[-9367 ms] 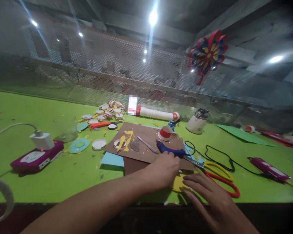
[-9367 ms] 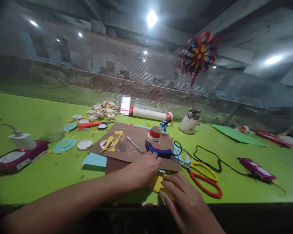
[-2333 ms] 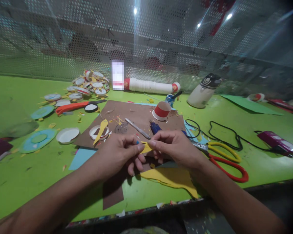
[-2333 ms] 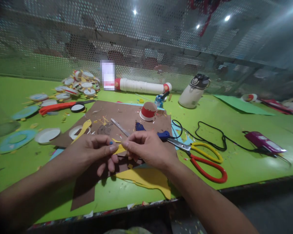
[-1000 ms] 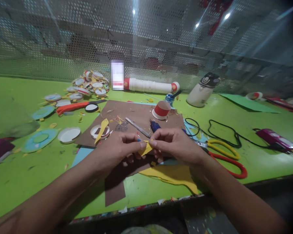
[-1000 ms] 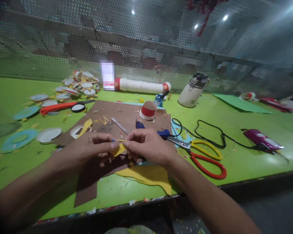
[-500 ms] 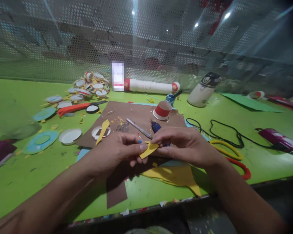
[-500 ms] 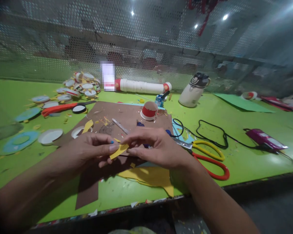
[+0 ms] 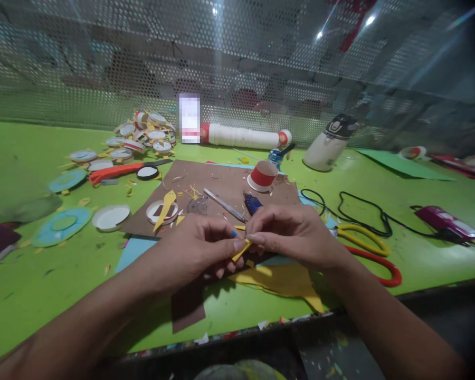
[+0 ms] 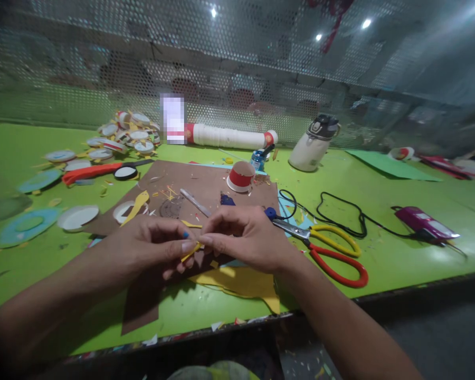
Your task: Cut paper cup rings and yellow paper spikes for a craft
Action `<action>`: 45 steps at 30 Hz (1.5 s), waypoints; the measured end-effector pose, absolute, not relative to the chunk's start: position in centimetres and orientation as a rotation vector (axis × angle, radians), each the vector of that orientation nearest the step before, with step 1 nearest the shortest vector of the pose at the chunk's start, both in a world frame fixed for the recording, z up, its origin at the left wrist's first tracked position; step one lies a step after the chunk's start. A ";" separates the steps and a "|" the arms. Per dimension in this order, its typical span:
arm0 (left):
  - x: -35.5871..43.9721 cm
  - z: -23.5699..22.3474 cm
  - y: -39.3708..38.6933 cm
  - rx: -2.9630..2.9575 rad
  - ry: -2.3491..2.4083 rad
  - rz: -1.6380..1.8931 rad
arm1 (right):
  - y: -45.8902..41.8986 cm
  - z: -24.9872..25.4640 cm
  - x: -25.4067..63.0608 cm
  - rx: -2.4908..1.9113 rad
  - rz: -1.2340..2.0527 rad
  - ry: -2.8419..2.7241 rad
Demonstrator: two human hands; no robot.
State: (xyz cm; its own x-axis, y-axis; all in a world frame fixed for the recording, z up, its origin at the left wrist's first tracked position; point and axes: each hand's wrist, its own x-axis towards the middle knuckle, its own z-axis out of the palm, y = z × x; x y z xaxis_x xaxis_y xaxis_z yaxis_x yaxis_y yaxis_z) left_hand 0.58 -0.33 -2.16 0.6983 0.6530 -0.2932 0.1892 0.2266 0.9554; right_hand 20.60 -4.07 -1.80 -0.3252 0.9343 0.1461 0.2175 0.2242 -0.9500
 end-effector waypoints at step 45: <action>1.4 -2.8 -0.8 1.293 0.880 0.524 | -3.4 -3.0 19.6 -1.146 1.498 -1.253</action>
